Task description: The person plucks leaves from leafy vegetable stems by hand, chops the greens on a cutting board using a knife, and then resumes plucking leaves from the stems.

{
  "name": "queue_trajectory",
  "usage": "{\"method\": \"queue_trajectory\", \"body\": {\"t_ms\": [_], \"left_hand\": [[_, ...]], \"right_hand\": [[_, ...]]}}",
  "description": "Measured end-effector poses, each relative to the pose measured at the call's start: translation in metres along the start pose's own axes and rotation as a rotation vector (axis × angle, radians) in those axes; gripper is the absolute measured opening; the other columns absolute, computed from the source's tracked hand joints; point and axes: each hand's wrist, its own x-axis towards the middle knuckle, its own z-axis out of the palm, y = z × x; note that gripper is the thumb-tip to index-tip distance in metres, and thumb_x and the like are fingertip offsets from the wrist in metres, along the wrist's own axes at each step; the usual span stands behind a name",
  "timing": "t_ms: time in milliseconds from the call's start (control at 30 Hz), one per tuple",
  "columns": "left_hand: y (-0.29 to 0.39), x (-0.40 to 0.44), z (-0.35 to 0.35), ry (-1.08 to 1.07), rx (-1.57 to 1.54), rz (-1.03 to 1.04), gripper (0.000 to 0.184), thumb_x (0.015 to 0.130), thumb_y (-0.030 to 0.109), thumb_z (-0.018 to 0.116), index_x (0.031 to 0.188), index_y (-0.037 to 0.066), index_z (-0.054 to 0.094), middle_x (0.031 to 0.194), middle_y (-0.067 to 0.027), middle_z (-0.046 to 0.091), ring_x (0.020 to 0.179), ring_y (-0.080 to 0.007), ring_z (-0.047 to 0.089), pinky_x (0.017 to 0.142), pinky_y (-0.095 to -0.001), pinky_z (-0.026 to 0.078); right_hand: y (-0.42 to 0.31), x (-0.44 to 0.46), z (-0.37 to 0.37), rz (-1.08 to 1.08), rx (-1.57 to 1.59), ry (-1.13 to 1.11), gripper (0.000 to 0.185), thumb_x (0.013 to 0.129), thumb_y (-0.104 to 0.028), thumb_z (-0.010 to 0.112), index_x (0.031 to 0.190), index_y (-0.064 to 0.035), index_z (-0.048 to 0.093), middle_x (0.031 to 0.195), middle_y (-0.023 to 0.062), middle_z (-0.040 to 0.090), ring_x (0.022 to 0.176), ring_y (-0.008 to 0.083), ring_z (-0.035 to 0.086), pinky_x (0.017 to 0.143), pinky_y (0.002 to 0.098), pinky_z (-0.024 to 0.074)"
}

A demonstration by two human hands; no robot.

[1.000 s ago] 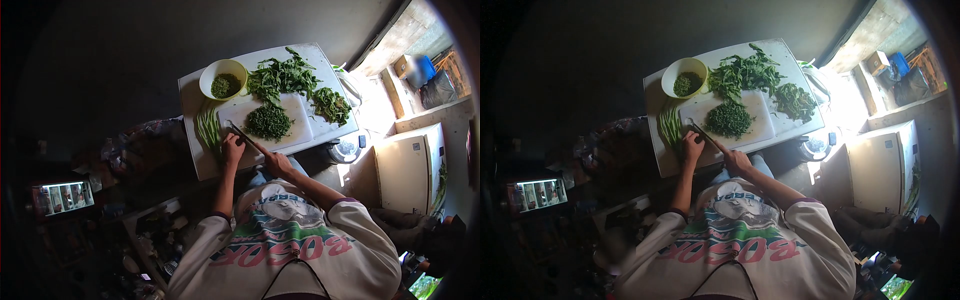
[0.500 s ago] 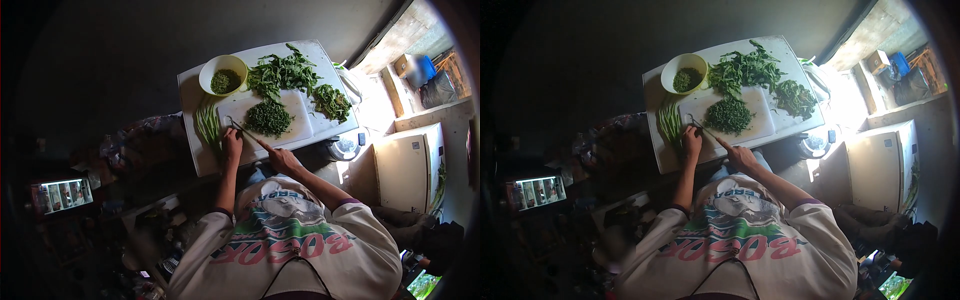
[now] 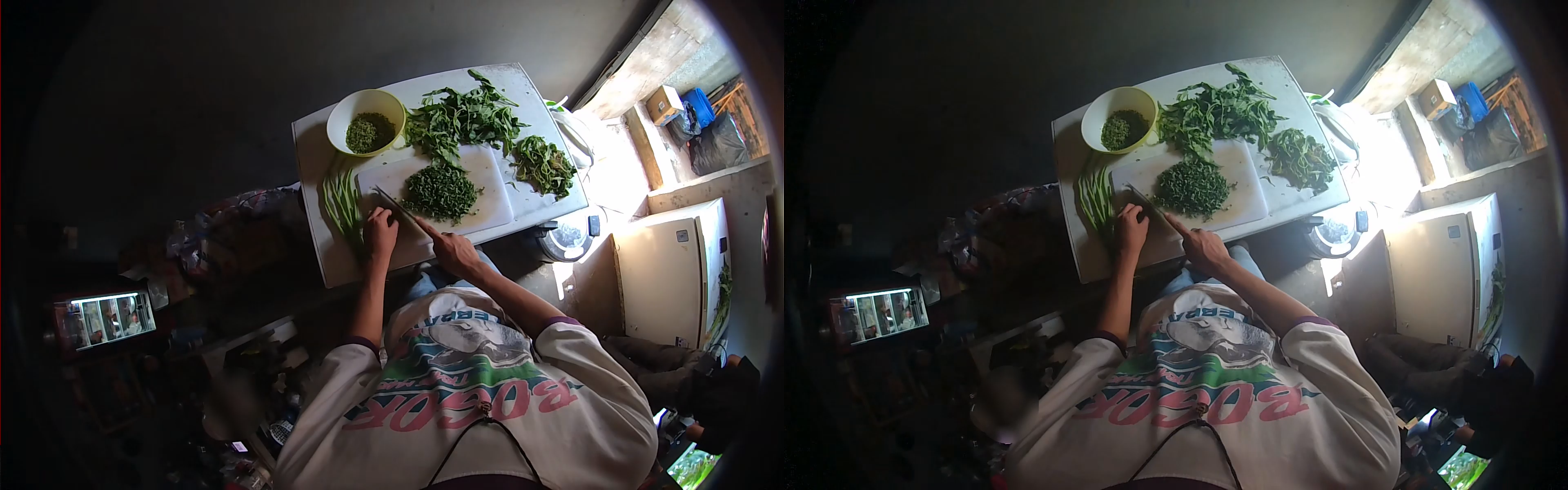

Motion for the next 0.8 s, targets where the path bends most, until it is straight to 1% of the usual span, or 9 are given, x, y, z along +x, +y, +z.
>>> {"method": "queue_trajectory", "body": {"t_ms": [67,133,233,300,367,467,600,667,800], "left_hand": [[0.002,0.001,0.001,0.012,-0.017,0.0,0.022,0.074,0.004,0.07,0.095,-0.002,0.068,0.097,-0.0159,0.064,0.095,-0.0379,0.061,0.082,-0.0451,0.051],[0.004,0.001,0.0,-0.039,0.107,-0.034,0.023,0.075,0.003,0.069,0.097,-0.002,0.068,0.099,-0.0162,0.064,0.097,-0.0378,0.061,0.083,-0.0449,0.051],[0.003,-0.001,0.0,0.025,0.026,0.008,0.023,0.075,0.003,0.068,0.097,-0.002,0.068,0.099,-0.0163,0.064,0.096,-0.0376,0.061,0.083,-0.045,0.051],[0.001,-0.001,0.001,0.02,0.008,0.018,0.023,0.075,0.003,0.068,0.097,-0.002,0.068,0.099,-0.0162,0.064,0.095,-0.0375,0.061,0.083,-0.0449,0.052],[-0.001,0.0,-0.001,0.016,-0.011,0.029,0.023,0.075,0.004,0.068,0.097,-0.002,0.068,0.098,-0.0162,0.064,0.095,-0.0375,0.061,0.082,-0.0448,0.052],[-0.002,0.001,-0.003,-0.005,-0.043,0.07,0.023,0.075,0.004,0.068,0.097,-0.002,0.068,0.097,-0.0158,0.064,0.095,-0.0372,0.062,0.082,-0.0447,0.052],[0.007,0.002,-0.004,0.009,-0.001,0.031,0.024,0.074,0.004,0.069,0.097,-0.002,0.068,0.098,-0.0154,0.064,0.095,-0.037,0.062,0.081,-0.0446,0.052],[0.013,0.003,-0.007,0.007,-0.015,0.001,0.025,0.073,0.003,0.069,0.097,-0.003,0.068,0.098,-0.0154,0.063,0.094,-0.0374,0.062,0.08,-0.0448,0.052],[0.014,0.004,-0.008,-0.008,0.029,-0.016,0.027,0.073,0.003,0.068,0.099,-0.002,0.067,0.1,-0.0159,0.064,0.094,-0.0392,0.062,0.08,-0.0448,0.052]], "right_hand": [[-0.009,-0.005,-0.018,0.118,0.0,-0.11,0.085,0.086,-0.008,0.055,0.158,-0.033,0.018,0.067,0.0194,0.064,0.061,0.0413,0.064,0.059,0.0534,0.0511],[-0.01,-0.013,-0.025,0.121,-0.005,-0.119,0.086,0.085,-0.008,0.057,0.158,-0.0328,0.018,0.066,0.0197,0.064,0.061,0.0413,0.064,0.059,0.0534,0.0511],[-0.016,-0.024,-0.029,0.132,0.002,-0.138,0.089,0.083,-0.01,0.06,0.158,-0.0328,0.018,0.066,0.0202,0.064,0.061,0.0412,0.064,0.058,0.0531,0.0512],[-0.016,-0.026,-0.026,0.144,0.011,-0.146,0.091,0.082,-0.011,0.063,0.158,-0.033,0.018,0.067,0.0204,0.064,0.061,0.041,0.065,0.058,0.0528,0.0513],[-0.009,-0.022,-0.013,0.128,0.024,-0.104,0.094,0.08,-0.011,0.065,0.158,-0.0335,0.018,0.067,0.0196,0.064,0.062,0.0408,0.065,0.058,0.0525,0.0517],[-0.001,-0.011,-0.003,0.091,-0.028,-0.097,0.092,0.082,-0.009,0.062,0.158,-0.0341,0.017,0.066,0.0194,0.064,0.062,0.0408,0.065,0.058,0.0528,0.0517],[-0.007,0.0,-0.014,0.093,-0.036,-0.083,0.09,0.083,-0.007,0.059,0.158,-0.0341,0.017,0.065,0.0193,0.063,0.061,0.0406,0.064,0.058,0.0528,0.051],[-0.017,-0.003,-0.031,0.15,0.011,-0.131,0.089,0.084,-0.006,0.056,0.158,-0.0344,0.016,0.065,0.02,0.063,0.059,0.0406,0.064,0.057,0.0528,0.0503],[-0.016,-0.013,-0.027,0.148,-0.025,-0.155,0.088,0.084,-0.007,0.056,0.158,-0.034,0.017,0.066,0.0212,0.064,0.06,0.0411,0.064,0.058,0.0527,0.0506]]}}
